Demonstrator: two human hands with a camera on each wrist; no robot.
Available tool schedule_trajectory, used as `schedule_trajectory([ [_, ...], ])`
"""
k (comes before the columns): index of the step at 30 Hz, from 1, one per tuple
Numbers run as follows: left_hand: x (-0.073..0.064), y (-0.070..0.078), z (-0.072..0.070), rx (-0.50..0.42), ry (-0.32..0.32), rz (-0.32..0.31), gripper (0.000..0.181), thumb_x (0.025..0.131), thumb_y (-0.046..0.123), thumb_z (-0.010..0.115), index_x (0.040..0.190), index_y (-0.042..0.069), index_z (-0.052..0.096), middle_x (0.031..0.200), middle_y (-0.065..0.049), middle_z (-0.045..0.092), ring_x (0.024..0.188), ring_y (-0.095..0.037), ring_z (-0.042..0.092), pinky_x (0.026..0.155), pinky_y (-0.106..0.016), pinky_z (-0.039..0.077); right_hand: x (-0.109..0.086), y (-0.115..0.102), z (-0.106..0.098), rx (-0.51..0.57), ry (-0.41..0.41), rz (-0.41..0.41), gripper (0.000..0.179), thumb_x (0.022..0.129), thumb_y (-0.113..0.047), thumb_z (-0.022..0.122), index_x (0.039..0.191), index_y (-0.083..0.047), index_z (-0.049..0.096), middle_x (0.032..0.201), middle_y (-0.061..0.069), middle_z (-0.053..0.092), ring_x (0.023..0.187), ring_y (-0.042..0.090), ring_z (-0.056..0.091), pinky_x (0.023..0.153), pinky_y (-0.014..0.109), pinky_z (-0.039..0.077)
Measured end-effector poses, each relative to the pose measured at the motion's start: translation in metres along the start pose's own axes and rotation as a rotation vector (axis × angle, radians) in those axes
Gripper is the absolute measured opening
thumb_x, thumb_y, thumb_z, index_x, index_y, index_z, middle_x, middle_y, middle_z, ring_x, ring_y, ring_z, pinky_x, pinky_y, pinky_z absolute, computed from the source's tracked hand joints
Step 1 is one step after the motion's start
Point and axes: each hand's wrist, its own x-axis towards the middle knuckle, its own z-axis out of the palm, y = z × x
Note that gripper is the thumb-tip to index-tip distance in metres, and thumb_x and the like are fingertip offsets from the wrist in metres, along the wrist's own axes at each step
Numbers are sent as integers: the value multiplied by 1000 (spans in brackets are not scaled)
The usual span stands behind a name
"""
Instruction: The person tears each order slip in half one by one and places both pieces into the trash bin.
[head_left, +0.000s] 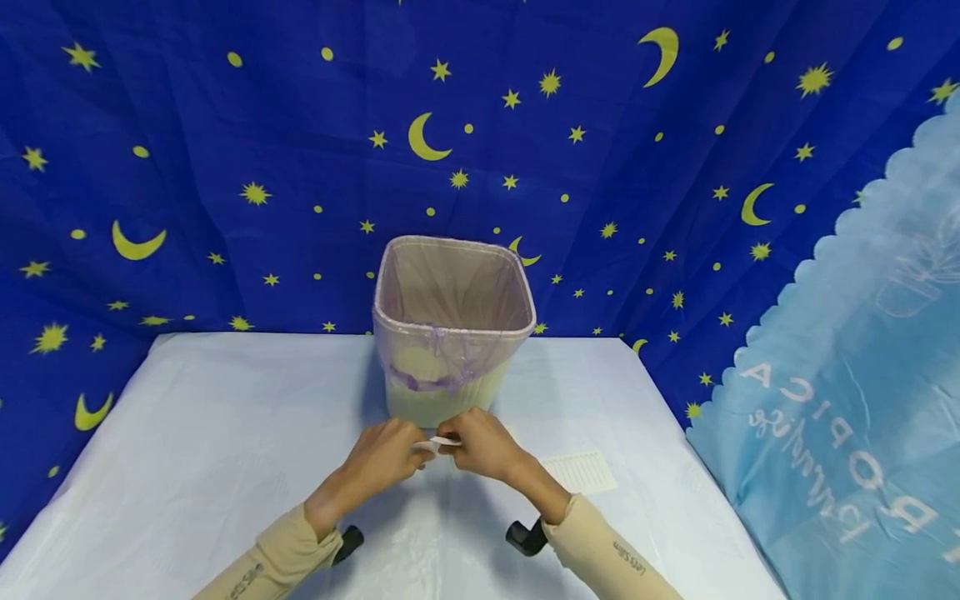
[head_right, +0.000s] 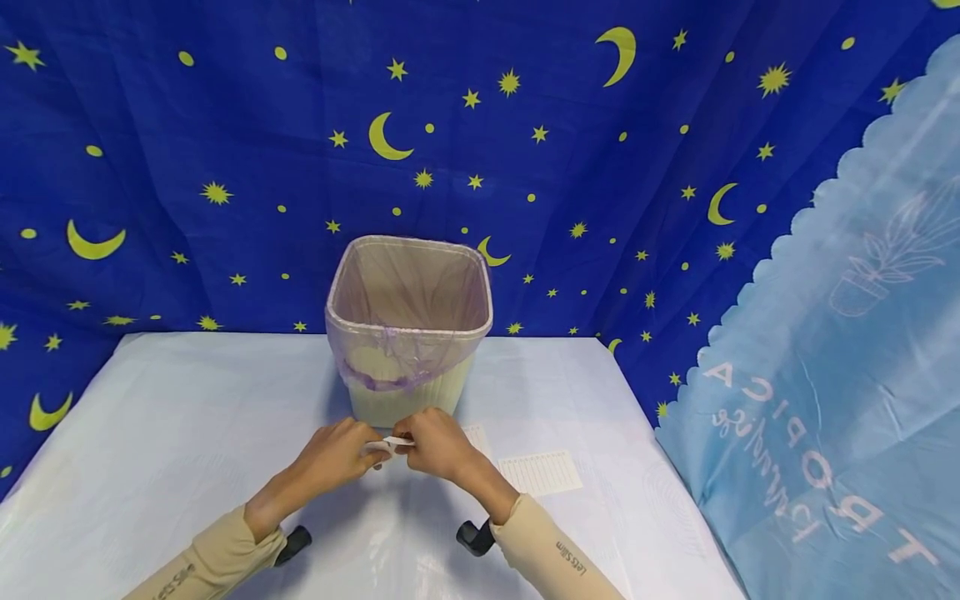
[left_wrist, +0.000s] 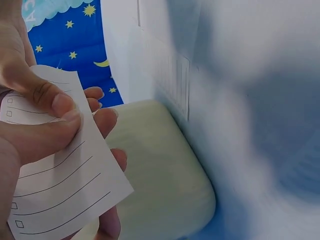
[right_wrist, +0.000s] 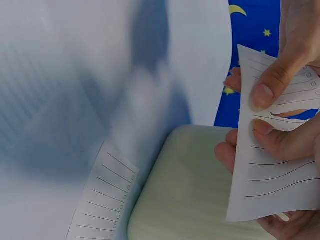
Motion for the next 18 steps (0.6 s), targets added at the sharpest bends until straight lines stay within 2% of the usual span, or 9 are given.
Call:
schedule_trajectory([
  [5,-2,0,-1,14,25,13,12,86,18,74,74,18,74,54,15,56,44,-2,43,42,-22,33,-1,-3,2,-11,30,-9,11,83,-7,74,77,-15,73,62,-9,62,53,-4,36,50,11,31],
  [13,-3,2,-1,26,37,10,13,84,15,75,71,19,74,48,14,49,41,-3,38,41,-20,26,-2,-3,4,-16,51,2,18,76,3,72,72,-14,72,59,-10,57,53,-2,34,50,11,29],
  [15,-3,3,-1,35,46,14,10,84,15,75,74,19,76,47,14,46,41,-3,36,41,-20,25,-1,-2,5,14,65,17,18,76,2,73,68,-14,69,58,-8,57,53,-2,34,50,12,30],
  [18,-2,5,-2,53,62,31,10,84,16,75,75,19,76,46,13,43,41,-3,33,42,-20,24,-1,0,7,114,75,62,18,77,2,74,66,-11,69,58,-3,62,51,-4,37,49,12,34],
])
